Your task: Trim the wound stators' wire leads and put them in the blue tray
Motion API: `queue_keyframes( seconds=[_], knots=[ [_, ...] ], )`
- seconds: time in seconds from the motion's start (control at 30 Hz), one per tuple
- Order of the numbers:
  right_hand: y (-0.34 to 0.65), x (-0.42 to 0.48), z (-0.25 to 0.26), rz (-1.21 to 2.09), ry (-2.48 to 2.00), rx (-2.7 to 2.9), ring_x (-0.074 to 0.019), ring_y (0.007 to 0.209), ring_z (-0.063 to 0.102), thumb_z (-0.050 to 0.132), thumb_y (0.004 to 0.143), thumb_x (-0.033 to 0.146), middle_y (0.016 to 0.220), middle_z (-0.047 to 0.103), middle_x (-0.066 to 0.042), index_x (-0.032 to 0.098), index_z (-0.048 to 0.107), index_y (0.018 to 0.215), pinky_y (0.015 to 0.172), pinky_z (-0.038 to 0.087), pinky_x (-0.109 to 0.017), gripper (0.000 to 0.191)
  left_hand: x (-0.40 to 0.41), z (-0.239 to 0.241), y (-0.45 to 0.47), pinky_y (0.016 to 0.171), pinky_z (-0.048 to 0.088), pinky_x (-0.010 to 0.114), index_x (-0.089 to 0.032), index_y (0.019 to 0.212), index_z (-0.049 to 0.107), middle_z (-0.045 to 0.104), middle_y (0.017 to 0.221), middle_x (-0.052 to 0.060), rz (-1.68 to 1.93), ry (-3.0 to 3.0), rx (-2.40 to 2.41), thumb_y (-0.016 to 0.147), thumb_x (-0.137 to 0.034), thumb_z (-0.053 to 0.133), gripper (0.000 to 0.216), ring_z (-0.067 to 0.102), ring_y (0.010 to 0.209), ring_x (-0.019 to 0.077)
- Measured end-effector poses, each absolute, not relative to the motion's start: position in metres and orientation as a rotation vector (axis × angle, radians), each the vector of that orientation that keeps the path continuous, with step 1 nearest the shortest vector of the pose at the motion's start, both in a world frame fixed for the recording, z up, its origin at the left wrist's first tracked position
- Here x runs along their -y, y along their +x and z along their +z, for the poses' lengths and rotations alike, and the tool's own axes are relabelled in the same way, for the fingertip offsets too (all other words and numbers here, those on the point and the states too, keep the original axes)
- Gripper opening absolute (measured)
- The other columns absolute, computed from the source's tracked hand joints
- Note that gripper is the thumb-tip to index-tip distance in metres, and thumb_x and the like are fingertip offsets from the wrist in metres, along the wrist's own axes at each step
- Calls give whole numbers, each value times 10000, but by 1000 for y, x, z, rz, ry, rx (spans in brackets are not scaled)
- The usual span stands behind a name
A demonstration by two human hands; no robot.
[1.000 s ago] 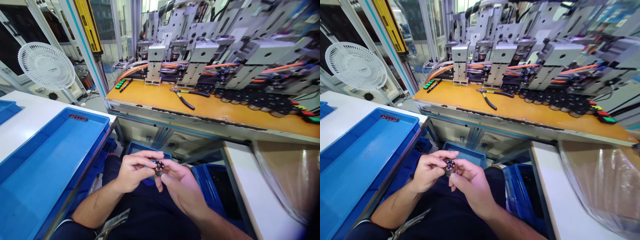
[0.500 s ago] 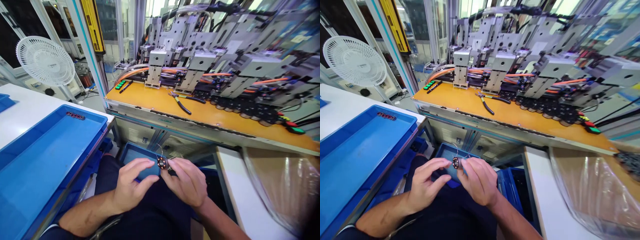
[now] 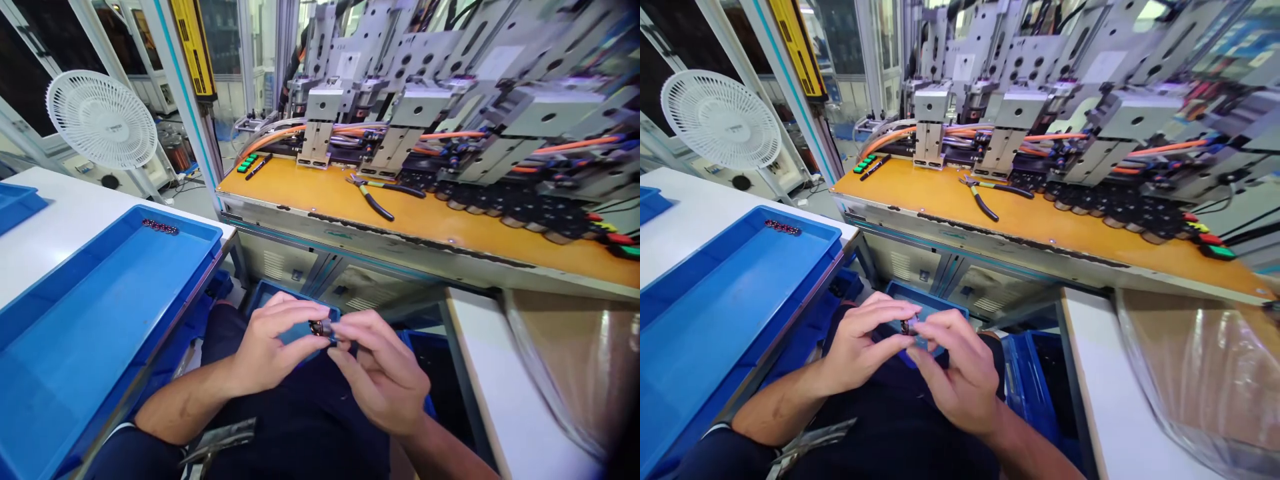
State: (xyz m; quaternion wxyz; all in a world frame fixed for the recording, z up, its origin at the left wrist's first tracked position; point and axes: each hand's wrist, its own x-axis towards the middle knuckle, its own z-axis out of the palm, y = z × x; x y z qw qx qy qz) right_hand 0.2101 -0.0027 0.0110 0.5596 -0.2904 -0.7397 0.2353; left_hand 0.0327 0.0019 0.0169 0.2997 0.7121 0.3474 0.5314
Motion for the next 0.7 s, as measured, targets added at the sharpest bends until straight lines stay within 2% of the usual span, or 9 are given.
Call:
queue_keyframes(
  seconds=[0.1,0.2,0.3,0.43,0.5,0.57,0.63,0.7],
  knots=[
    [205,7,15,623,-767,1655,-106,723,573,608,847,13,809,595,-3,214,671,963,607,460,-230,240,0,15,33,758,564,272,-188,1048,721,755,1085,104,1358,1588,-845,766,-138,759,289,700,812,146],
    [200,9,12,725,-862,1571,-93,674,558,617,875,72,772,589,14,226,686,909,598,444,-225,172,1,13,35,682,562,224,-195,1016,724,739,1125,100,1276,1266,-740,754,-131,767,273,684,736,105],
    [205,7,4,867,-928,1471,-99,646,539,621,898,147,714,568,20,225,682,823,583,423,-232,124,0,11,35,696,563,213,-192,993,728,737,1121,95,1270,1252,-716,749,-104,762,262,691,780,108],
    [235,1,2,959,-1112,1378,-118,601,514,606,919,265,658,535,9,194,622,688,551,411,-250,242,-4,14,28,754,582,249,-171,980,726,750,1075,111,1353,1478,-833,756,-86,739,240,709,876,157],
    [253,-1,13,752,-1193,1472,-132,615,543,605,917,275,716,584,-12,203,647,756,547,430,-257,181,-6,18,24,735,586,245,-154,961,727,755,1051,119,1358,1657,-907,752,-77,732,222,714,830,152],
    [266,-1,29,336,-1119,1759,-145,669,581,619,906,254,807,633,-37,216,681,929,581,463,-264,76,-7,23,21,694,583,224,-142,961,728,753,1050,126,1312,1834,-948,756,-75,720,216,713,813,147],
    [268,-1,46,-62,-897,2081,-153,759,609,605,918,248,865,670,-32,250,682,1049,685,496,-272,153,-6,29,21,681,583,211,-135,983,724,744,1070,132,1250,1960,-948,767,-79,705,224,714,859,156],
    [262,-5,57,-376,-588,2336,-159,830,614,526,953,241,909,699,-10,271,687,1070,776,499,-296,201,-5,33,23,731,592,225,-130,1004,719,742,1066,132,1218,2037,-921,775,-80,693,236,711,925,172]
  ],
)
